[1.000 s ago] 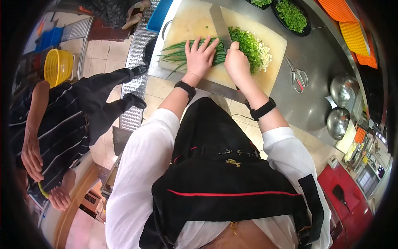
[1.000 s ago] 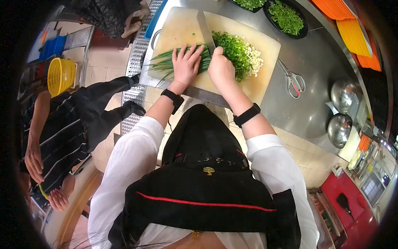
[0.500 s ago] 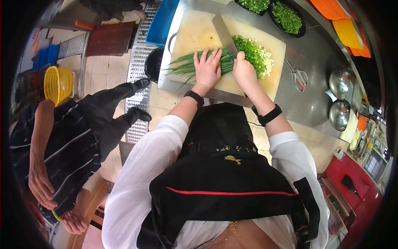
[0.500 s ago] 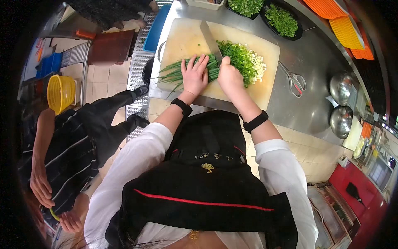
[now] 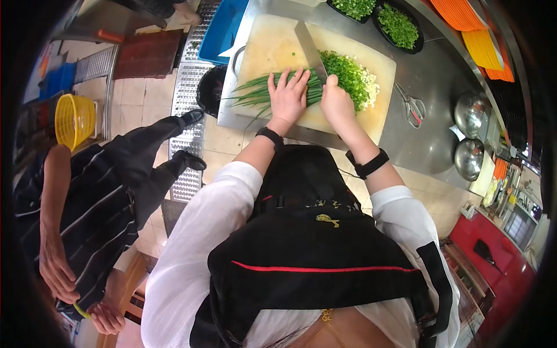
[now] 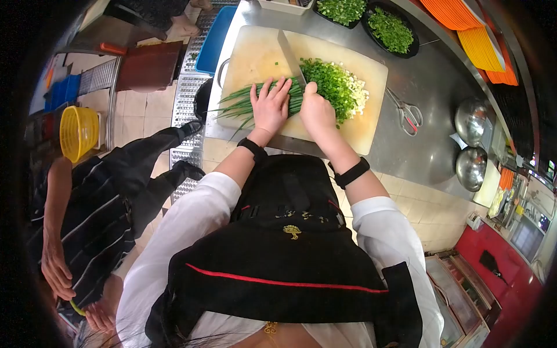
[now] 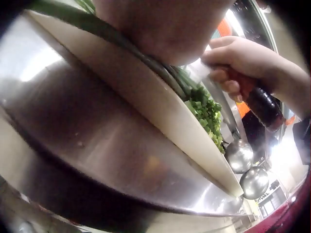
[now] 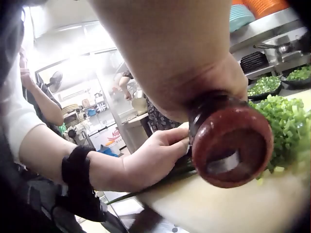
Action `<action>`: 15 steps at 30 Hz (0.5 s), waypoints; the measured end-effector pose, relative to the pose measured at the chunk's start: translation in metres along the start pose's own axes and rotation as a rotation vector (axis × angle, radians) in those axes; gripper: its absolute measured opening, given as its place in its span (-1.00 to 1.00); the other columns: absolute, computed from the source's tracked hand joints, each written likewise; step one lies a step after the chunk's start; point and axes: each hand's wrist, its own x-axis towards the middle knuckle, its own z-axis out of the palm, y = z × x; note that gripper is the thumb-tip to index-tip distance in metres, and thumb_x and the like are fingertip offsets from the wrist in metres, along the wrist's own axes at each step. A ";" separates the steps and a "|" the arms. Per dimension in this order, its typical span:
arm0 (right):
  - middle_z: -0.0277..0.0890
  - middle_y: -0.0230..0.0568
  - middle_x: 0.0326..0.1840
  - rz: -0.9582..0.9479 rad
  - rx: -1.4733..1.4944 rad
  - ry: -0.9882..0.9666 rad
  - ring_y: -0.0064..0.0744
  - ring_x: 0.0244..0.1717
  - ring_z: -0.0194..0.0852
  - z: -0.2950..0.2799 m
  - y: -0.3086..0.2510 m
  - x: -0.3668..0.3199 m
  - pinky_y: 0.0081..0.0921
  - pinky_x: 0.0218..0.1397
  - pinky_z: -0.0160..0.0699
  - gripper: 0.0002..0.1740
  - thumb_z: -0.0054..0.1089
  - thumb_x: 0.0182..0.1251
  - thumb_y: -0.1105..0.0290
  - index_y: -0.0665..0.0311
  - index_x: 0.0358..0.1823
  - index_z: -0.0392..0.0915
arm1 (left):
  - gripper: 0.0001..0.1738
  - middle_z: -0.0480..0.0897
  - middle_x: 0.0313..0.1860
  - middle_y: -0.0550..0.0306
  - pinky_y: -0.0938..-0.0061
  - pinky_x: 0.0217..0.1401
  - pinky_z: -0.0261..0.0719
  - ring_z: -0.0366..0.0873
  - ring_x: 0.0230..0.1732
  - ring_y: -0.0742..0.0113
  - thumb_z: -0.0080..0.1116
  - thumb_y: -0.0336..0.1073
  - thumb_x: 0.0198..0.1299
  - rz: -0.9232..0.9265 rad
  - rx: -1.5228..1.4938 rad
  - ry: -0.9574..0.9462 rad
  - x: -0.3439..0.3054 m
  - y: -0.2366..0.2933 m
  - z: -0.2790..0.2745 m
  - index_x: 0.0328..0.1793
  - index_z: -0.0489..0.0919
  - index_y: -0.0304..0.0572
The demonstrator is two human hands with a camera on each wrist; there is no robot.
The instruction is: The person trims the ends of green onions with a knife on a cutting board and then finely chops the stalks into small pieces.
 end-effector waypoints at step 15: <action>0.48 0.23 -0.57 0.000 0.002 -0.115 0.22 -0.45 0.51 -0.056 -0.010 -0.041 0.03 -0.37 0.47 -0.81 -0.16 0.33 0.37 0.37 -0.25 0.16 | -0.51 0.45 0.19 0.34 -0.05 0.38 -0.09 0.28 0.27 0.30 0.03 -0.29 0.08 -0.006 0.090 -0.036 0.001 0.003 0.004 0.22 0.42 0.07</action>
